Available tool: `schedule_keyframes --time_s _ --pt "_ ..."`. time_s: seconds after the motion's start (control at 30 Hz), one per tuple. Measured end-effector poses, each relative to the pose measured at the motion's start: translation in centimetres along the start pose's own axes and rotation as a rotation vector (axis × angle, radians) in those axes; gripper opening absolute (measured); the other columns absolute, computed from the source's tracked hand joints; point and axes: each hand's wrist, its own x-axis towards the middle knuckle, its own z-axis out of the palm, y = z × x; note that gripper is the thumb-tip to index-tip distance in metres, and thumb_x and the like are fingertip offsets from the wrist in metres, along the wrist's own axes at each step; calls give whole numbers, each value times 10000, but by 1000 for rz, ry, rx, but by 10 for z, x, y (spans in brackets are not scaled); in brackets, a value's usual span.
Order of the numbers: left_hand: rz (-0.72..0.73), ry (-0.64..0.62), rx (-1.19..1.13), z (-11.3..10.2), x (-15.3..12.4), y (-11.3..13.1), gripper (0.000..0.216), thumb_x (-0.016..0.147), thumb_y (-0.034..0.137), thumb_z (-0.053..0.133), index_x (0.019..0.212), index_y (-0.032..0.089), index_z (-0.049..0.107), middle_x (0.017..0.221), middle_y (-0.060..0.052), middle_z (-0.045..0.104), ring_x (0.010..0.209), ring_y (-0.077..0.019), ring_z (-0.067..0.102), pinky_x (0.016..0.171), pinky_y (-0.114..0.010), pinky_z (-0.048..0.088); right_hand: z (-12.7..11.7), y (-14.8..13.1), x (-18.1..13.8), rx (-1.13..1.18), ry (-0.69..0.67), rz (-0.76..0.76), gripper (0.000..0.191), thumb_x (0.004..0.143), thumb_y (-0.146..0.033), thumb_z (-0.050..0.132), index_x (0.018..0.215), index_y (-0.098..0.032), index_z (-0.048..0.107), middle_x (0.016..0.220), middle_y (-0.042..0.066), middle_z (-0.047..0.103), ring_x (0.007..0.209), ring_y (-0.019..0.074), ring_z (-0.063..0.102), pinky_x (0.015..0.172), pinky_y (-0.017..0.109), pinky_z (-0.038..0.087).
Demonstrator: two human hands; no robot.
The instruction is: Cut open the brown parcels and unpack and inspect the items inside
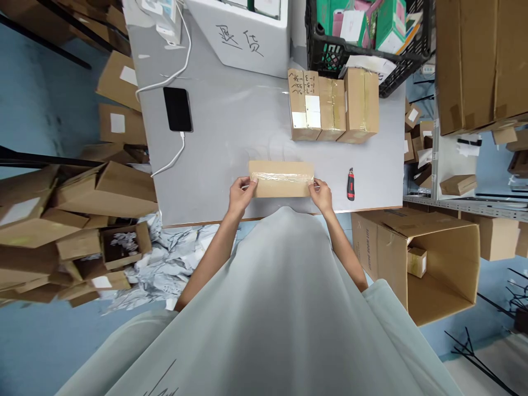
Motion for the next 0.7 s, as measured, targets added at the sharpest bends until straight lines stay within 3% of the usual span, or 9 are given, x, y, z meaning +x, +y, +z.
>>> schedule_keyframes --time_s 0.23,0.43,0.6,0.7 --pt "27 43 237 3 9 14 347 963 531 779 1060 204 716 1091 -88 794 1029 -243 734 961 -357 567 -11 -15 10 -118 7 133 463 960 -655 701 1100 -233 831 1051 107 855 1064 330 795 981 447 598" --pt "81 10 119 3 11 8 462 996 647 712 1091 195 716 1174 -111 795 1130 -251 726 1024 -359 573 -11 -8 27 -84 -33 111 508 916 -702 725 1069 -227 820 1038 110 842 1092 344 782 1053 506 600" --pt "-54 -104 -46 -6 -5 -17 745 1053 839 445 1223 179 744 1336 -176 783 1238 -302 752 1065 -429 606 -8 19 -3 349 -129 164 887 853 -834 724 1490 -218 682 1473 166 743 1331 334 725 1132 500 616" --pt "-130 -108 -77 -9 -18 -30 793 1062 847 399 1339 180 729 1446 -198 750 1353 -322 725 1109 -461 605 0 32 -30 465 -282 108 965 775 -802 841 1558 -271 649 1659 120 625 1560 345 565 1274 511 519"
